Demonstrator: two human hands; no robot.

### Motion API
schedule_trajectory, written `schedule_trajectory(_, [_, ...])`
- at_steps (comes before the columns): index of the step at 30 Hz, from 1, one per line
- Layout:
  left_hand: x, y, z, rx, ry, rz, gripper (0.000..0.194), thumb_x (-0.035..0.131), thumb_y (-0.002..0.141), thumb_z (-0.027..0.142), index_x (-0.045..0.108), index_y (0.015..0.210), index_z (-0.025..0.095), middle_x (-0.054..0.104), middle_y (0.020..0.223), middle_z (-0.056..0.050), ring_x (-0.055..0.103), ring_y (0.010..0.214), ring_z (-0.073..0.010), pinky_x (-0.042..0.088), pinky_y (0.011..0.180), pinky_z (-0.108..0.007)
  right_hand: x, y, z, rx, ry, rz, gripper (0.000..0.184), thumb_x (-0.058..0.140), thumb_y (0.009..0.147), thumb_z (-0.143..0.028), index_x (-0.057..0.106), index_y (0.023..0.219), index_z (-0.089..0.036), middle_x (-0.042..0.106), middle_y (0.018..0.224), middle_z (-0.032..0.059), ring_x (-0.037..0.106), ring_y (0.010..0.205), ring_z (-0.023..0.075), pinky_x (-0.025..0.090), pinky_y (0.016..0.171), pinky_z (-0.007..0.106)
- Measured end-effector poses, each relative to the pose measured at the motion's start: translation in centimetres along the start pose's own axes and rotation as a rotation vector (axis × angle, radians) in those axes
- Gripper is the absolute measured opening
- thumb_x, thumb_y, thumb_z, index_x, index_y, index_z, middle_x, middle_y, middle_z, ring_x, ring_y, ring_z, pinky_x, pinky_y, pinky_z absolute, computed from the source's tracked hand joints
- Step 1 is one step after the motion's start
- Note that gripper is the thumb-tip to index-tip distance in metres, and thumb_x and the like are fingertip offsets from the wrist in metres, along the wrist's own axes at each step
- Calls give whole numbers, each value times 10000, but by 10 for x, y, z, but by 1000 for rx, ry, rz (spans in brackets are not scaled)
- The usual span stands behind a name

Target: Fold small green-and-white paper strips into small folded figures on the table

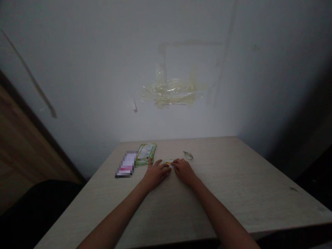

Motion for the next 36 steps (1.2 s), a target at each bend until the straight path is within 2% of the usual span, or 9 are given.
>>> schedule_trajectory(6, [3, -3, -4, -94, -65, 17, 302, 385, 968, 398, 584, 1194, 408, 680, 1164, 16, 495, 1239, -236, -11, 1069, -757, -2, 0, -2, -17, 7, 14, 327, 485, 912, -167, 633, 1201, -205, 640, 1138, 75, 536, 1033, 198, 419, 947, 352])
schedule_trajectory(10, [2, -3, -3, -97, -83, 18, 304, 390, 966, 400, 594, 1191, 412, 688, 1146, 17, 508, 1218, -217, -1, 1094, -723, -1, 0, -1, -25, 9, 12, 322, 477, 923, -176, 632, 1204, -203, 644, 1133, 74, 538, 1024, 198, 423, 948, 357])
schedule_trajectory(22, [-13, 0, 7, -12, -16, 38, 250, 496, 914, 434, 641, 1117, 428, 702, 1117, 20, 498, 1227, -265, -22, 1097, -717, -4, 0, -3, -37, 30, 18, 313, 475, 923, -182, 641, 1187, -197, 644, 1168, 76, 547, 1060, 198, 427, 962, 362])
schedule_trajectory(31, [-13, 0, 9, 22, -14, 31, 226, 580, 866, 436, 652, 1080, 415, 694, 1134, 31, 499, 1233, -258, -32, 1115, -697, -2, 0, -1, -44, 33, 28, 304, 482, 924, -191, 639, 1184, -198, 650, 1158, 75, 559, 1054, 195, 435, 957, 357])
schedule_trajectory(36, [-11, -3, 5, -37, -38, 53, 251, 501, 906, 458, 637, 1113, 420, 669, 1200, 28, 494, 1237, -268, -49, 1078, -745, 0, 0, 2, -35, 29, 14, 319, 484, 918, -184, 632, 1200, -203, 645, 1175, 77, 556, 1067, 197, 439, 957, 359])
Point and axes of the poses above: each hand's wrist, its own y-axis towards the middle knuckle, its own x-axis out of the palm, z = x × y, the point moved 8 cm from there along y, towards the middle knuckle
